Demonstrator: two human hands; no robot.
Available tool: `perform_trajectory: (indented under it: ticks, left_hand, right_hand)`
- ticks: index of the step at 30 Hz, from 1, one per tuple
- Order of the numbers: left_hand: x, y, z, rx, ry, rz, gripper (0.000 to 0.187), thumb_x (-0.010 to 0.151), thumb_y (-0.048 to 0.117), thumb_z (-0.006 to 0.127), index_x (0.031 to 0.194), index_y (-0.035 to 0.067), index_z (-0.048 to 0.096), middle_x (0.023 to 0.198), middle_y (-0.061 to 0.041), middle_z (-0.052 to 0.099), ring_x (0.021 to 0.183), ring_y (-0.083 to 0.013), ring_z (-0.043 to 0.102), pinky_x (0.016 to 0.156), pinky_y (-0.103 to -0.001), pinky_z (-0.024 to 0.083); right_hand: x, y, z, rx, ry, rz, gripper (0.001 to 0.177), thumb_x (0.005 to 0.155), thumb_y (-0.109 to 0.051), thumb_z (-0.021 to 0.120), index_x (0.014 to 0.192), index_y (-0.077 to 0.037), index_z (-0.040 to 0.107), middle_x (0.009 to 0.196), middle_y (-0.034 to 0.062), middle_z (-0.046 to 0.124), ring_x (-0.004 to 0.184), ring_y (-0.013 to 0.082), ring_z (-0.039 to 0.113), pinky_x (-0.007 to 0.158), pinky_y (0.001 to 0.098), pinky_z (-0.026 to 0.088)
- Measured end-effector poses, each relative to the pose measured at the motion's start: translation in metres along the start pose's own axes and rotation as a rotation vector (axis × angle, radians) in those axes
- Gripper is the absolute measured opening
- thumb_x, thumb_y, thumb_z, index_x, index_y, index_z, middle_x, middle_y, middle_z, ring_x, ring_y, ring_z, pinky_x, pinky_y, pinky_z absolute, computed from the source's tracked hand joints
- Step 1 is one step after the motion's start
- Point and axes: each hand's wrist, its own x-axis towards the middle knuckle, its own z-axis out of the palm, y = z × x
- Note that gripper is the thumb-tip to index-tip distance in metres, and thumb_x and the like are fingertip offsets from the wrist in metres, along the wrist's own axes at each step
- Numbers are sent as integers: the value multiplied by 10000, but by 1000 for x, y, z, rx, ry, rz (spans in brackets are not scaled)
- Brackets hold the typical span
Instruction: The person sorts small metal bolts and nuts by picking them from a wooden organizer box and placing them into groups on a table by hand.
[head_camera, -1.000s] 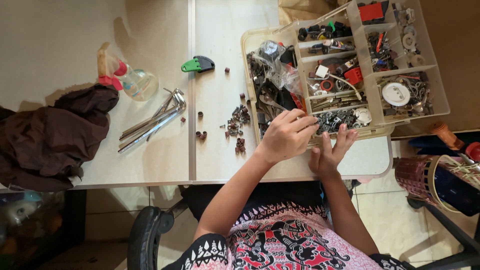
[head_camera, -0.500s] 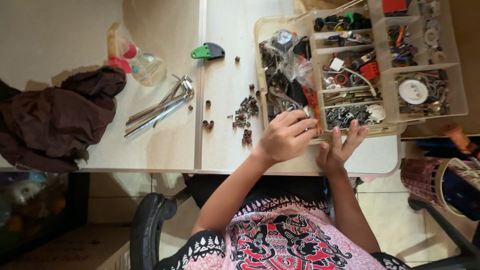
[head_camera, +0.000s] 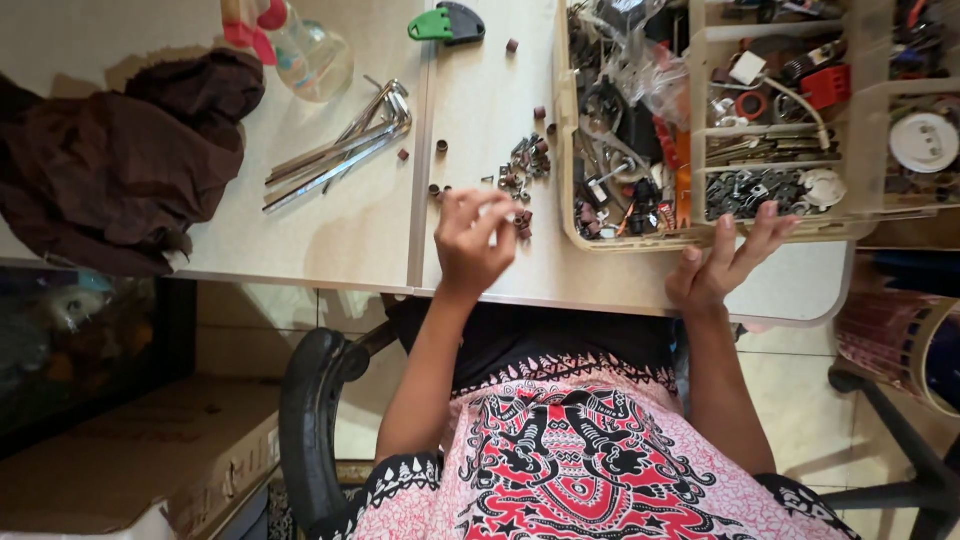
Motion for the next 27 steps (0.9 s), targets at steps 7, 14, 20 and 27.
perform_trajectory:
  ticks: [7, 14, 20, 27]
  left_hand:
    - [4, -26, 5, 125, -83, -21, 453, 851, -84, 686, 1276, 75, 676, 1103, -94, 734, 1033, -313, 645, 916, -396, 554]
    - [-1, -29, 11, 136, -121, -10, 393, 875, -83, 677, 1247, 40, 681, 1128, -105, 731, 1106, -313, 671, 956, -419, 534]
    - [-5, -38, 20, 228, -129, 61, 404, 875, -130, 611, 1242, 25, 681, 1247, -141, 709, 1287, -330, 648, 1059, -459, 495]
    - [-8, -38, 26, 377, -158, 98, 386, 899, -95, 650, 1262, 29, 693, 1237, -167, 704, 1231, -310, 665, 1092, -482, 487]
  right_hand:
    - [1, -1, 1, -18, 0, 4, 475, 1149, -321, 379, 1582, -125, 398, 1700, 234, 192, 1607, 466, 67, 1279, 700, 65]
    - [4, -4, 0, -21, 10, -11, 477, 1148, -322, 376, 1573, -106, 395, 1691, 248, 201, 1603, 471, 84, 1298, 726, 73]
    - [4, -4, 2, -27, 21, -15, 479, 1145, -320, 377, 1565, -91, 396, 1683, 262, 207, 1598, 475, 94, 1296, 716, 83]
    - [5, -4, 2, -18, 23, -10, 473, 1141, -313, 383, 1562, -99, 398, 1680, 263, 211, 1599, 469, 92, 1299, 706, 79]
